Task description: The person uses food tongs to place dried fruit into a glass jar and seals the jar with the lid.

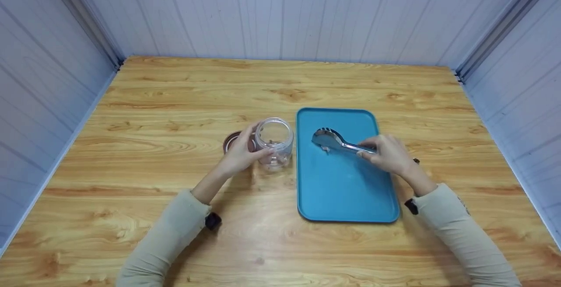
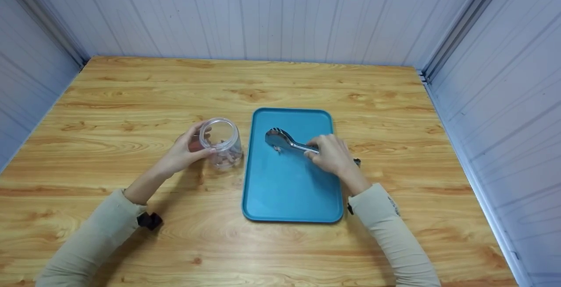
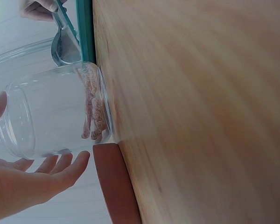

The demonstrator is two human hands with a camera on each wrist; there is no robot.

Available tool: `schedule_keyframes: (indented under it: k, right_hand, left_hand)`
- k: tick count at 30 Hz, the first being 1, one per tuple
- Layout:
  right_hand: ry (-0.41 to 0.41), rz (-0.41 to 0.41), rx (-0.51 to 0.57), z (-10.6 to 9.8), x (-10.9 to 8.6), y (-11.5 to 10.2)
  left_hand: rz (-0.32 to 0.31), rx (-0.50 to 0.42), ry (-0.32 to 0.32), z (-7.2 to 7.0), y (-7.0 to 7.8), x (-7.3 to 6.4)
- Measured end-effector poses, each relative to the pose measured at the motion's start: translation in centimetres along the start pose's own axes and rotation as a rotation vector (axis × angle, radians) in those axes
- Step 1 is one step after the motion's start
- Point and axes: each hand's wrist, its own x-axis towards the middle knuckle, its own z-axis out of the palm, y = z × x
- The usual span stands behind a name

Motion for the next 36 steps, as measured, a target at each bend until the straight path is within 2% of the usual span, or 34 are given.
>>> schedule_keyframes:
  k: [2,5,6,9,16,18,24,27,31,36]
  right_hand:
    - [0.003,-0.006,-0.002,0.1,-0.1,0.0]
    - [0.007,-0.019,0.001,0.2,-0.1,0.1]
    - [0.007,-0.023,0.002,0.2,-0.2,0.1]
    - [0.013,-0.039,0.004,0.3,-0.2,0.3]
    - [0.039,-0.063,-0.004,0.4,-0.4,0.7]
    - [0.04,-0.059,0.003,0.3,-0.4,0.8]
    - [0.026,-0.019,0.043,-0.8,-0.5,0.7]
    - [0.029,-0.005,0.054,-1.4,-0.5,0.6]
    - [0.046,-0.005,0.059,-2.1,-0.5,0.5]
    - [0.088,-0.036,0.055,-2.9,-0.4,0.3]
  left_hand:
    - [-0.004,-0.003,-0.001,0.0,0.9,-0.2]
    - [-0.007,-0.003,0.005,0.0,0.9,-0.2]
    - [-0.012,0.004,0.005,0.0,0.9,-0.2]
    - [-0.011,0.022,0.008,0.0,-0.4,0.1]
    - [-0.047,0.045,-0.007,-0.1,-0.1,0.0]
    - [-0.045,0.038,-0.009,-0.1,0.4,-0.1]
    - [-0.056,0.042,-0.013,0.0,3.0,-0.7]
    - [-0.064,0.063,-0.018,0.0,3.5,-0.8]
    - [-0.062,0.067,-0.016,-0.1,3.1,-0.7]
    - [-0.06,0.058,-0.005,-0.1,0.9,-0.2]
